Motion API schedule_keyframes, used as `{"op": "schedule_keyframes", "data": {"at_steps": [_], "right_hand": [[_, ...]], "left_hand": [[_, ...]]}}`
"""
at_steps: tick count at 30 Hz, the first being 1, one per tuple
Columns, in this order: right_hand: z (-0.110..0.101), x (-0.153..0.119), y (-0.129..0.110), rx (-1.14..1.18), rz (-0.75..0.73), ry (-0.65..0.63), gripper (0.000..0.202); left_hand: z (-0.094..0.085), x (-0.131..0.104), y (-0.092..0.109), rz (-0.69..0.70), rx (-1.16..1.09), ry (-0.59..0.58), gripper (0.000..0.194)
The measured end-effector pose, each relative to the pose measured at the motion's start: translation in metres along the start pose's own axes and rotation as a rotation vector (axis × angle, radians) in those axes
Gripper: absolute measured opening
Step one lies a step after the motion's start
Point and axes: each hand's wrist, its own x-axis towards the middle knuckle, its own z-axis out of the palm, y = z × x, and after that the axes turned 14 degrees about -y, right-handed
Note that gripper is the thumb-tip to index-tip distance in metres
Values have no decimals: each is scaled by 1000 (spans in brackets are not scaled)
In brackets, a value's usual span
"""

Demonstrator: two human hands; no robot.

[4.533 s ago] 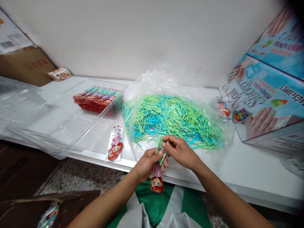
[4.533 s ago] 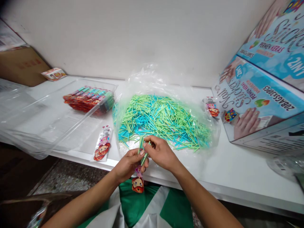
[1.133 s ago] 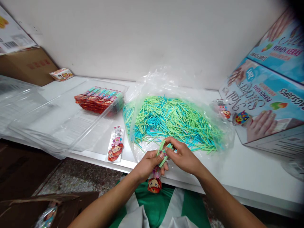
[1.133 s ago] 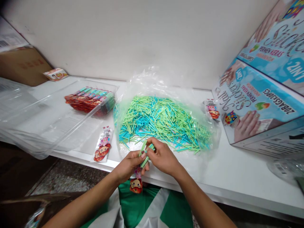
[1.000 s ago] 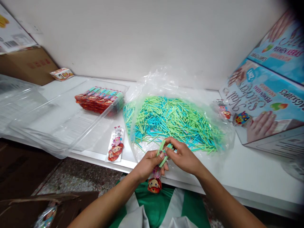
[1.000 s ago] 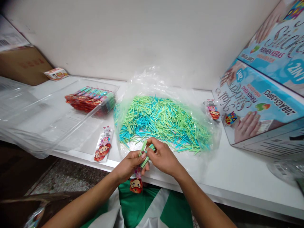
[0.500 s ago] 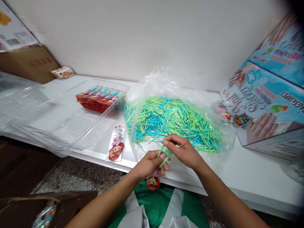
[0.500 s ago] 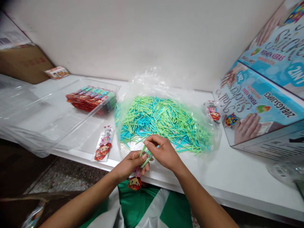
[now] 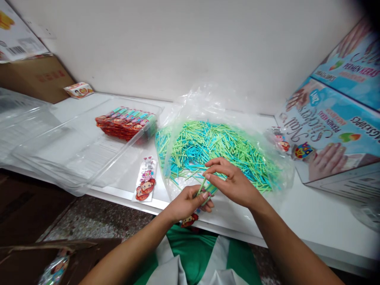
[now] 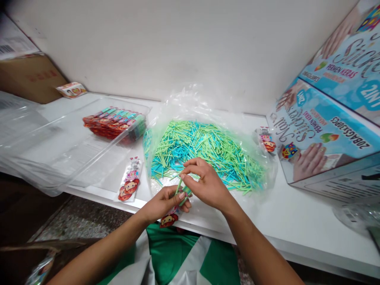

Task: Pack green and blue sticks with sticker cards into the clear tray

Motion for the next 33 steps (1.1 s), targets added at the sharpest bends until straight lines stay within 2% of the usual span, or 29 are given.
{"op": "schedule_keyframes", "data": {"at_steps": [4, 9, 11, 15, 18, 21, 24, 30, 33], "right_hand": [[-5, 1, -3, 30, -19, 60, 14], [-23, 3, 13, 46, 10, 367, 17], [-24, 4, 23, -10, 57, 339, 19], [-10, 1, 26, -23, 144, 136, 27], [6, -2, 17, 63, 83, 3, 19], [16, -2, 11, 129, -4, -59, 12], [18, 0, 11, 154, -31, -28, 16], [10, 0, 5, 116, -76, 112, 10], [6, 0, 1, 109, -118, 181, 7]], "left_hand": [[0, -1, -1, 16, -27, 13, 41], [-1, -3, 1, 71, -62, 48, 39], [-3, -3, 4, 114, -88, 85, 39], [-7, -2, 8, 198, -112, 163, 37], [-12, 0, 9, 252, -36, 193, 32], [-15, 0, 11, 288, 126, 242, 29], [-17, -2, 13, 310, 221, 225, 30], [-22, -7, 14, 311, 69, 152, 50], [-25, -6, 14, 327, 49, 140, 50]]}}
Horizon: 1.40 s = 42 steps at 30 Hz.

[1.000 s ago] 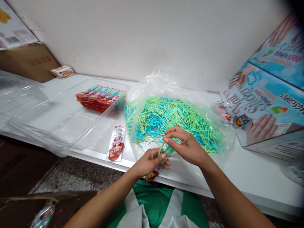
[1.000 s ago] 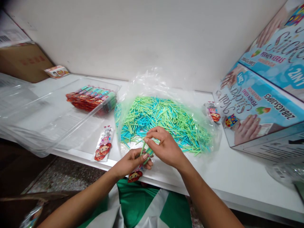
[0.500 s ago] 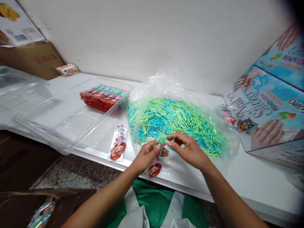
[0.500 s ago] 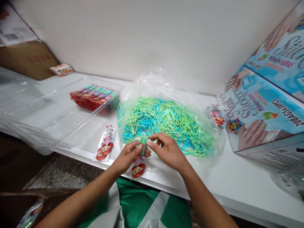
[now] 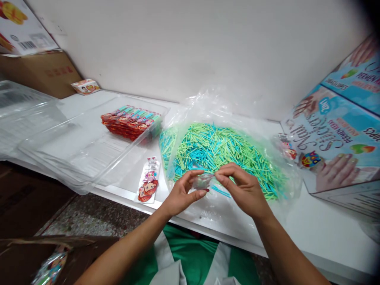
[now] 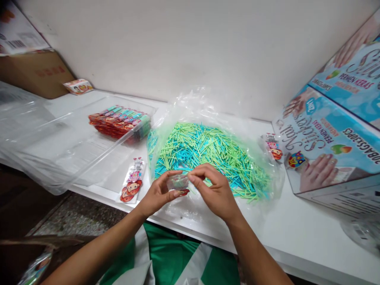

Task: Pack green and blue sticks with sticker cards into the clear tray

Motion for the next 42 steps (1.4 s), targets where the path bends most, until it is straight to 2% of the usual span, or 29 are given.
{"op": "schedule_keyframes", "data": {"at_steps": [7, 10, 16, 18, 20, 22, 24, 27, 29, 32, 34, 38, 42], "right_hand": [[-2, 5, -3, -15, -56, 8, 7], [-2, 8, -8, 22, -66, -11, 8], [-2, 22, -27, 157, -87, -2, 7], [-2, 27, -32, 184, -84, 8, 9], [-4, 28, -32, 215, -47, 37, 14], [-6, 27, -27, 234, 26, 69, 17], [-9, 24, -17, 234, 110, 104, 15], [-12, 18, -1, 223, 216, 141, 14], [-14, 15, 7, 211, 270, 143, 16], [-17, 12, 11, 182, 328, 135, 20], [-19, 11, 10, 163, 348, 135, 22], [-24, 6, 12, 127, 398, 118, 24], [-27, 0, 19, 68, 453, 90, 27]], "left_hand": [[-5, -1, 5, 41, 42, -2, 46], [-6, -2, 9, 44, 76, 36, 45], [-4, -8, 17, 40, 12, 150, 23], [-5, -11, 26, 36, 14, 189, 22], [-12, -14, 43, 70, 75, 259, 22], [-30, -13, 69, 138, 185, 370, 23], [-60, -9, 101, 214, 334, 513, 26], [-121, 5, 148, 298, 547, 681, 36], [-165, 18, 171, 230, 670, 757, 37], [-218, 40, 184, 80, 843, 814, 37], [-241, 56, 182, -6, 904, 804, 39], [-265, 81, 178, -62, 869, 767, 44], [-288, 78, 201, 6, 829, 834, 44]]}}
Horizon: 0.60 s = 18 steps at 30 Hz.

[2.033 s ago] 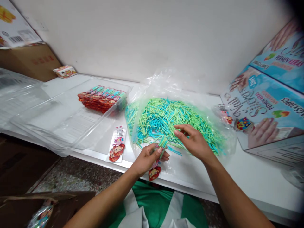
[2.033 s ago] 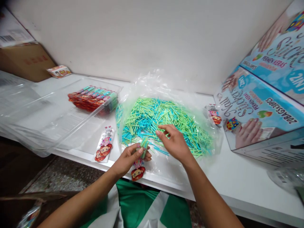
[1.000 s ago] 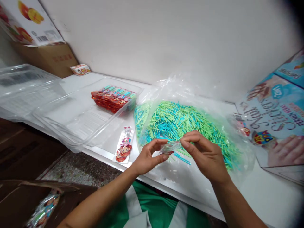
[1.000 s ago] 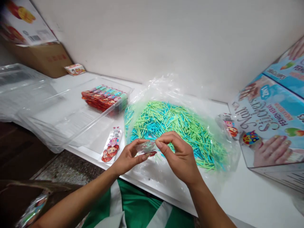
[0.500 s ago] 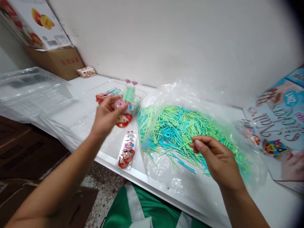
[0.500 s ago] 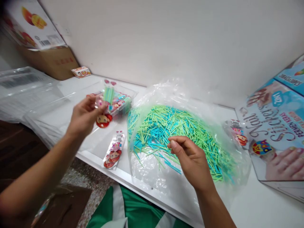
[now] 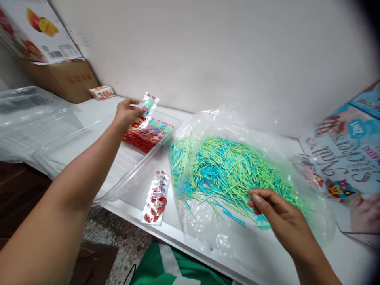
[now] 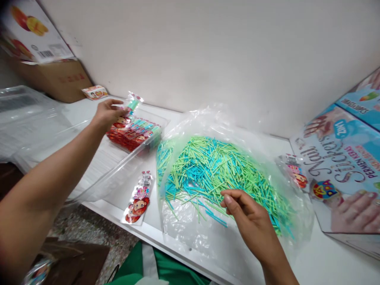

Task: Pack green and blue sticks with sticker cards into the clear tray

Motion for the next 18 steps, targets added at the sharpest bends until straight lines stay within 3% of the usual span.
{"op": "schedule_keyframes", "data": {"at_steps": [4, 7, 10, 18], "right_hand": [[3, 3, 8, -27, 29, -17, 29], [10, 9, 7, -36, 56, -54, 30], [16, 14, 2, -66, 50, -92, 30], [23, 21, -4, -151, 42, -113, 29]], "left_hand": [[-51, 10, -9, -48, 60, 108, 47], [-76, 12, -25, -111, 129, 112, 48], [-80, 19, -41, -166, 192, 48, 49], [-63, 60, -68, -196, 419, -82, 64]]}}
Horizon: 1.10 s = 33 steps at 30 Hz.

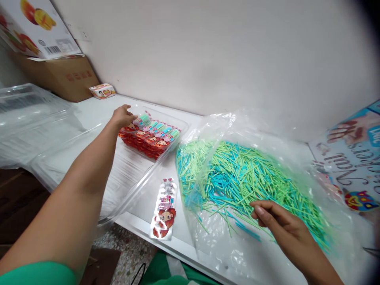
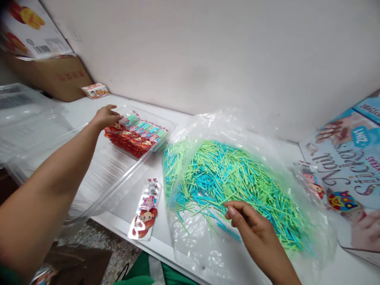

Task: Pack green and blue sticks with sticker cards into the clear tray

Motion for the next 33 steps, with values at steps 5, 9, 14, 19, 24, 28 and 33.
{"op": "schedule_keyframes", "data": {"at_steps": [5, 9, 14, 19, 24, 28, 33], "right_hand": [[0, 0, -1, 3, 33, 10, 28], [1, 0, 2, 5, 41, 6, 27], [1, -2, 8, 20, 43, 2, 27], [6, 0, 17, 7, 10, -19, 27], [30, -2, 23, -131, -95, -165, 26], [40, -11, 26, -224, -150, -201, 24], [33, -28, 37, -260, -156, -206, 23]], "left_hand": [[14, 10, -15, 14, 345, -124, 44], [24, 5, -18, 21, 408, -193, 37], [21, -8, 5, 81, 400, -64, 44], [14, -58, 68, 308, 192, 106, 49], [43, -206, 127, 646, 1, 104, 33], [106, -305, 103, 580, 50, -88, 19], [161, -302, 38, 92, 219, -166, 43]]}}
